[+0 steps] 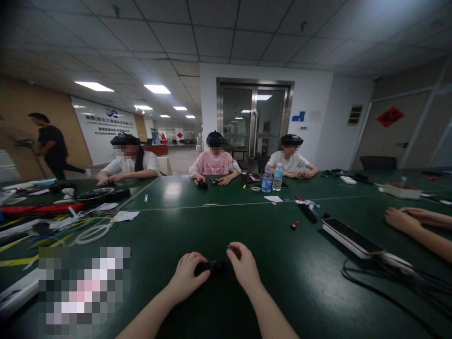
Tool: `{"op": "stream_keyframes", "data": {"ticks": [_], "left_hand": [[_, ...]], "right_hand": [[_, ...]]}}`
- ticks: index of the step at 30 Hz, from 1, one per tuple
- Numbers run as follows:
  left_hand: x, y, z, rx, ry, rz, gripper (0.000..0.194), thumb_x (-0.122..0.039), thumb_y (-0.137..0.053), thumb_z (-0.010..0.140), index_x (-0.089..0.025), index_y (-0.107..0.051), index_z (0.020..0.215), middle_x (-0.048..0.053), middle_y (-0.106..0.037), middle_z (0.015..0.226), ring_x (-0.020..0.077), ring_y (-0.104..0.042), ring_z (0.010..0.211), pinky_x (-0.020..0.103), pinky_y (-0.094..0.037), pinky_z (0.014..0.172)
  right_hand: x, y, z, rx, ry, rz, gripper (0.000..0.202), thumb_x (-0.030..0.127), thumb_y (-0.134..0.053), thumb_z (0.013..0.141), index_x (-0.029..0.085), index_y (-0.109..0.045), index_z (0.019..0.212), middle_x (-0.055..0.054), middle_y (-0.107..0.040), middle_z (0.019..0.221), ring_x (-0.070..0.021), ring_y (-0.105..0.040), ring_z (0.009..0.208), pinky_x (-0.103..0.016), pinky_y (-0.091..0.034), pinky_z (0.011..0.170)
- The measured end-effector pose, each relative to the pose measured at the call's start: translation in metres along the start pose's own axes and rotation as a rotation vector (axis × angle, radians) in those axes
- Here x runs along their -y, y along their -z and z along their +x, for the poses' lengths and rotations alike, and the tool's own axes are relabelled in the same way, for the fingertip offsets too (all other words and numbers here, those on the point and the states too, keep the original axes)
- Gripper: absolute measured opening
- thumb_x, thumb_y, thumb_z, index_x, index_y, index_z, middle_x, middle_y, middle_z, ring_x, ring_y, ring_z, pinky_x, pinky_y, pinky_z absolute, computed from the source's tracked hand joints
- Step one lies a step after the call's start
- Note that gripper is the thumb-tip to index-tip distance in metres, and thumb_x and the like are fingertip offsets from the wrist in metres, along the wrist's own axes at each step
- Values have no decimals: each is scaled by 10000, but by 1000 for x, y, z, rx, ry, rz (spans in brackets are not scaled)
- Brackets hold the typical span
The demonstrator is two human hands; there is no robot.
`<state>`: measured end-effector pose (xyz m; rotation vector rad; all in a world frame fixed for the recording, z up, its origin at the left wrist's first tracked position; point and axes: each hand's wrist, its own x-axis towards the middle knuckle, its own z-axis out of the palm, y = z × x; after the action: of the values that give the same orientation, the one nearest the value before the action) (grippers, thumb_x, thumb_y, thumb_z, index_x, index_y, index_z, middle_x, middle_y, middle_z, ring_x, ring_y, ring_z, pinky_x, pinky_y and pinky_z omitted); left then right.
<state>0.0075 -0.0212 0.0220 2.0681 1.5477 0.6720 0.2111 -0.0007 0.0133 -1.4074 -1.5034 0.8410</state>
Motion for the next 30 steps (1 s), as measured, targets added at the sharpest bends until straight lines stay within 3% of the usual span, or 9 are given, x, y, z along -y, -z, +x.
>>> {"op": "stream_keyframes", "data": {"ticks": [8, 13, 23, 30], "left_hand": [[3, -3, 0, -20, -10, -6, 329, -466, -520, 741, -238, -626, 954, 50, -569, 1040, 257, -457, 1065, 424, -207, 1018], [5, -4, 2, -27, -39, 34, 344, -475, -495, 756, -216, -616, 948, 57, -572, 1011, 251, -471, 1036, 427, -218, 1007], [10, -9, 3, -37, -56, 49, 348, -482, -492, 754, -220, -610, 950, 58, -573, 1017, 253, -475, 1033, 430, -214, 1006], [10, -6, 3, -35, -41, -20, 298, -434, -547, 717, -205, -593, 902, 44, -585, 957, 237, -507, 974, 401, -297, 952]], "right_hand": [[8, -10, -7, 125, 88, -29, 335, 333, -522, 778, 248, -578, 1098, -26, -610, 1088, -201, -546, 1038, -361, -399, 925], [12, -16, -13, 267, 153, -205, 220, 303, -569, 743, 270, -658, 941, -16, -634, 1012, -216, -533, 1031, -373, -376, 923], [5, -17, -11, 255, 118, -214, 235, 302, -593, 721, 285, -678, 940, -35, -575, 1153, -234, -478, 1125, -399, -332, 969], [11, -10, -15, 320, 131, -147, 241, 328, -602, 715, 292, -671, 943, -14, -631, 1017, -221, -534, 1030, -376, -391, 906]]}}
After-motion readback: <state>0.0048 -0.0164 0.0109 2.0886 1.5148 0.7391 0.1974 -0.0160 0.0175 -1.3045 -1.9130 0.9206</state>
